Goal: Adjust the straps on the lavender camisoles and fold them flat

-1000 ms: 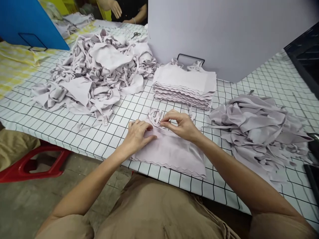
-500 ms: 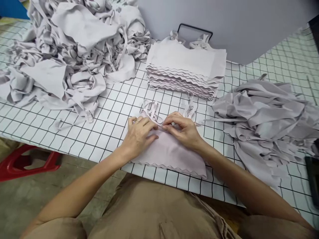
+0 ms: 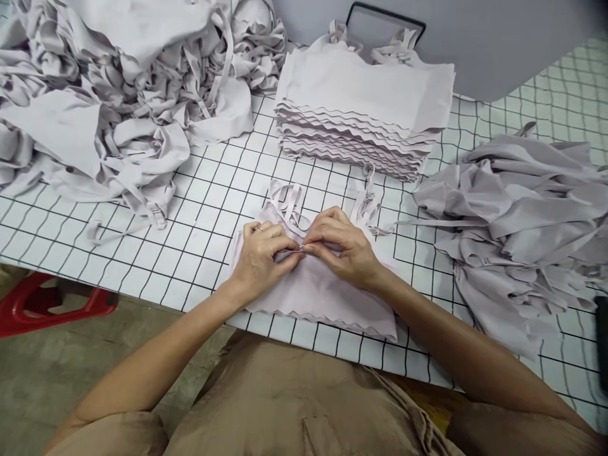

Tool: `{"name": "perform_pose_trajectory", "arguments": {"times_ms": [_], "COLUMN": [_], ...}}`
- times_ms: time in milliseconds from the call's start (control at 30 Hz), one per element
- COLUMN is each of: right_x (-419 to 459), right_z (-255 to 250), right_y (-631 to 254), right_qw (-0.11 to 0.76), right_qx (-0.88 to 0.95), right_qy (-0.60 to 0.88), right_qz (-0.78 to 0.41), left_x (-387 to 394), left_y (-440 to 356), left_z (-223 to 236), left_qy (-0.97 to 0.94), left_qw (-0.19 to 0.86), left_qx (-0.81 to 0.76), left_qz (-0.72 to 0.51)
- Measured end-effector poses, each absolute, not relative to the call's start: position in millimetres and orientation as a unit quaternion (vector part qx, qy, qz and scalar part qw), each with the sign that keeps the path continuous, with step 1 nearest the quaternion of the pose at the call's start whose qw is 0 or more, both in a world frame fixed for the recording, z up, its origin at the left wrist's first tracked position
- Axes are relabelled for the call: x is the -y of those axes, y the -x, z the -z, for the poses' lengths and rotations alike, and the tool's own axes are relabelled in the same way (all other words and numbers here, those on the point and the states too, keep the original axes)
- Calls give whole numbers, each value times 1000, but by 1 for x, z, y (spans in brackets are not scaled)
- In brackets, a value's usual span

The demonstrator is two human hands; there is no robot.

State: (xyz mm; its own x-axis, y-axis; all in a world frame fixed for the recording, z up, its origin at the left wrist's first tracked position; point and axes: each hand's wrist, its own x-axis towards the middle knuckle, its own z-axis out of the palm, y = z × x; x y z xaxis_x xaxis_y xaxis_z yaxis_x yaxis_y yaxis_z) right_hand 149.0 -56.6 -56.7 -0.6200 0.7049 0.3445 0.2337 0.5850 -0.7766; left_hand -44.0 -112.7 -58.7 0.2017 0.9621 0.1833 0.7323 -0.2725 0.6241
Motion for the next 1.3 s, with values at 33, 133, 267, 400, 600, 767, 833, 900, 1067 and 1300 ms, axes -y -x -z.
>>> {"name": "perform_pose_trajectory", "arguments": {"times_ms": [33, 133, 267, 400, 600, 767, 833, 900, 1067, 1300], "right_x": [57, 57, 57, 56, 57, 56, 56, 56, 57, 57], "right_z": [57, 57, 59, 60, 58, 59, 59, 59, 56, 57], "right_y": [-149, -149, -148, -148, -148, -148, -148, -148, -149, -149], "right_qw": [326, 322, 328, 320, 330, 321, 325, 330, 320, 325], "right_qx": [828, 830, 830, 839, 832, 834, 836, 835, 827, 836], "right_qy": [285, 286, 284, 281, 279, 282, 277, 275, 291, 276], "right_qz": [-356, -354, -350, -340, -348, -349, -345, -344, -359, -345], "left_x": [113, 112, 112, 112, 112, 112, 112, 112, 112, 112], "left_y": [44, 44, 43, 43, 43, 43, 43, 43, 43, 43], "left_z": [58, 58, 57, 57, 58, 58, 58, 59, 59, 59], "left_qy": [-747, -746, -747, -748, -749, -747, -746, -746, -746, -749], "left_qw": [208, 215, 219, 215, 215, 221, 221, 220, 224, 218], "left_qx": [-566, -566, -564, -567, -561, -564, -565, -562, -563, -557], "left_qz": [-281, -278, -275, -269, -282, -274, -275, -280, -276, -285]}}
